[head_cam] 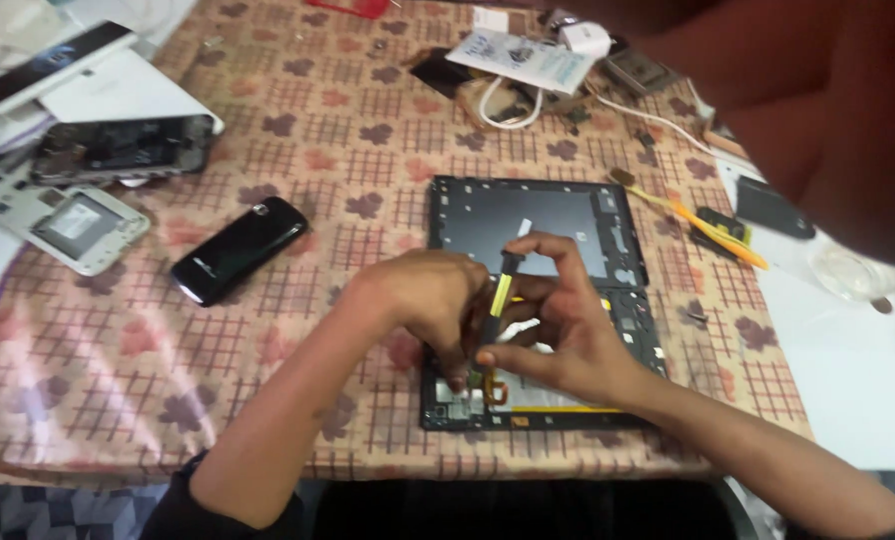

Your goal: The person uses a screwdriver to remove screws from a disassembled tablet lying on a table. They carefully unscrew multiple fasteners around the internal frame and battery area, then set the screwdriver down and lift a small internal component from the device.

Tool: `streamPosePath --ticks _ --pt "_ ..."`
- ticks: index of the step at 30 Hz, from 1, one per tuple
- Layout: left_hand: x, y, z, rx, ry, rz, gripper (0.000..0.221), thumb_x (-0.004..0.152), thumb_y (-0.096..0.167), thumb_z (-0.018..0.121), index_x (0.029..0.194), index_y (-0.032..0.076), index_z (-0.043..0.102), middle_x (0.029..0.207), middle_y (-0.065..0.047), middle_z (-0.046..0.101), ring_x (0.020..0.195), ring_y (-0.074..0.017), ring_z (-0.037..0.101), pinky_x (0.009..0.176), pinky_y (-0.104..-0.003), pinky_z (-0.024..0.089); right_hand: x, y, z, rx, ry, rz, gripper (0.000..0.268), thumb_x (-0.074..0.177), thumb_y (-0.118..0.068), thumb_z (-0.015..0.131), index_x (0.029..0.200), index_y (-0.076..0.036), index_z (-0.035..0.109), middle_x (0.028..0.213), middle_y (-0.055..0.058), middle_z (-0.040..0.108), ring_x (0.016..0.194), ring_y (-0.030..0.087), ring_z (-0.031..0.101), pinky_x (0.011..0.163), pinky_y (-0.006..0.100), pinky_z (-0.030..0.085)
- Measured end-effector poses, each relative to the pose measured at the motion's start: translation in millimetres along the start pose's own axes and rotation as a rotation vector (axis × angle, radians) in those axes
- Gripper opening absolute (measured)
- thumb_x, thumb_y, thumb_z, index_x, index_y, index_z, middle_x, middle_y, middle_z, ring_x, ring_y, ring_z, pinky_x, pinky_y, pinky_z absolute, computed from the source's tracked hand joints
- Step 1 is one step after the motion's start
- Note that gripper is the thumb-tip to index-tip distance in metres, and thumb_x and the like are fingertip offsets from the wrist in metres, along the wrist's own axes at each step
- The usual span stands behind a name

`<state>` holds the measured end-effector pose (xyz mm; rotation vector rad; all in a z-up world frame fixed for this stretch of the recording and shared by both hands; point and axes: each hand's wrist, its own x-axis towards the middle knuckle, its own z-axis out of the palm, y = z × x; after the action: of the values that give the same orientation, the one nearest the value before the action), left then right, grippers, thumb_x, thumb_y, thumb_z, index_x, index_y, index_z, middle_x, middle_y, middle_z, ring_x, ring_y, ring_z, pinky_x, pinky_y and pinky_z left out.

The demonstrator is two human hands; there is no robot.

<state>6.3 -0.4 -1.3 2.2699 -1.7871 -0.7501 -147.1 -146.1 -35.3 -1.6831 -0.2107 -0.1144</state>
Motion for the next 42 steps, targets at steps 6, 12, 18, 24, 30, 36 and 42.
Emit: streamPosePath --ticks 6,12,18,24,30,36,42 --pt "-0.6 3.9 -1.8 -0.034 -0.029 -0.039 0.048 0.041 0.035 0.095 0.079 0.010 0.078 0.076 -0.006 0.077 0.072 -0.0229 0.075 0.066 -0.039 0.058 -1.9 7.6 0.8 0.025 -0.005 -0.020 0.089 0.086 0.009 0.080 0.147 -0.016 0.022 0.117 0.015 0.067 0.101 0.019 0.071 0.080 0.029 0.063" --pt "-2.7 9.1 -6.3 -0.039 -0.087 -0.130 0.048 0.042 0.035 0.095 0.076 0.007 0.075 0.073 -0.006 0.077 0.069 -0.0229 0.075 0.066 -0.040 0.058 -4.5 14.3 2.1 0.006 -0.019 -0.002 0.088 0.087 0.009 0.081 0.146 -0.016 0.022 0.119 0.016 0.067 0.099 0.017 0.071 0.077 0.028 0.063" --pt "-1.5 6.7 -4.9 -0.041 0.000 -0.096 0.056 0.037 0.033 0.099 0.074 0.006 0.066 0.073 -0.010 0.075 0.069 -0.0251 0.073 0.063 -0.040 0.057 -5.2 14.8 3.2 0.028 -0.041 -0.045 0.086 0.090 0.009 0.080 0.147 -0.016 0.021 0.120 0.016 0.065 0.102 0.018 0.072 0.081 0.030 0.066" --pt "-0.9 5.0 -1.4 -0.031 -0.146 -0.173 0.043 0.047 0.038 0.092 0.073 0.007 0.076 0.074 -0.012 0.080 0.069 -0.0241 0.079 0.064 -0.038 0.059 -6.7 12.1 8.5 0.089 -0.053 -0.035 0.086 0.091 0.010 0.078 0.147 -0.017 0.020 0.121 0.015 0.064 0.107 0.020 0.073 0.084 0.031 0.067" --pt "0.3 6.6 -2.2 0.006 0.009 -0.076 0.049 0.041 0.030 0.098 0.074 0.005 0.073 0.080 -0.008 0.074 0.073 -0.0234 0.071 0.065 -0.040 0.056 -5.5 13.0 7.3 0.022 -0.044 -0.050 0.086 0.088 0.011 0.079 0.146 -0.016 0.020 0.117 0.017 0.066 0.104 0.022 0.073 0.081 0.032 0.066" --pt "3.7 0.0 1.8 -0.022 -0.001 -0.043 0.045 0.044 0.027 0.097 0.078 0.007 0.073 0.074 -0.006 0.075 0.068 -0.0227 0.072 0.063 -0.039 0.056 -7.0 15.8 6.2 0.016 -0.052 -0.072 0.084 0.090 0.009 0.077 0.146 -0.014 0.019 0.118 0.018 0.067 0.106 0.024 0.075 0.082 0.033 0.068" --pt "2.8 2.4 1.6 0.009 -0.084 -0.040 0.041 0.046 0.031 0.097 0.076 0.010 0.079 0.073 -0.004 0.077 0.067 -0.0203 0.073 0.063 -0.038 0.055 -7.5 12.7 7.6 -0.002 -0.076 -0.102 0.083 0.091 0.009 0.077 0.146 -0.015 0.018 0.119 0.018 0.066 0.107 0.024 0.075 0.082 0.033 0.069"
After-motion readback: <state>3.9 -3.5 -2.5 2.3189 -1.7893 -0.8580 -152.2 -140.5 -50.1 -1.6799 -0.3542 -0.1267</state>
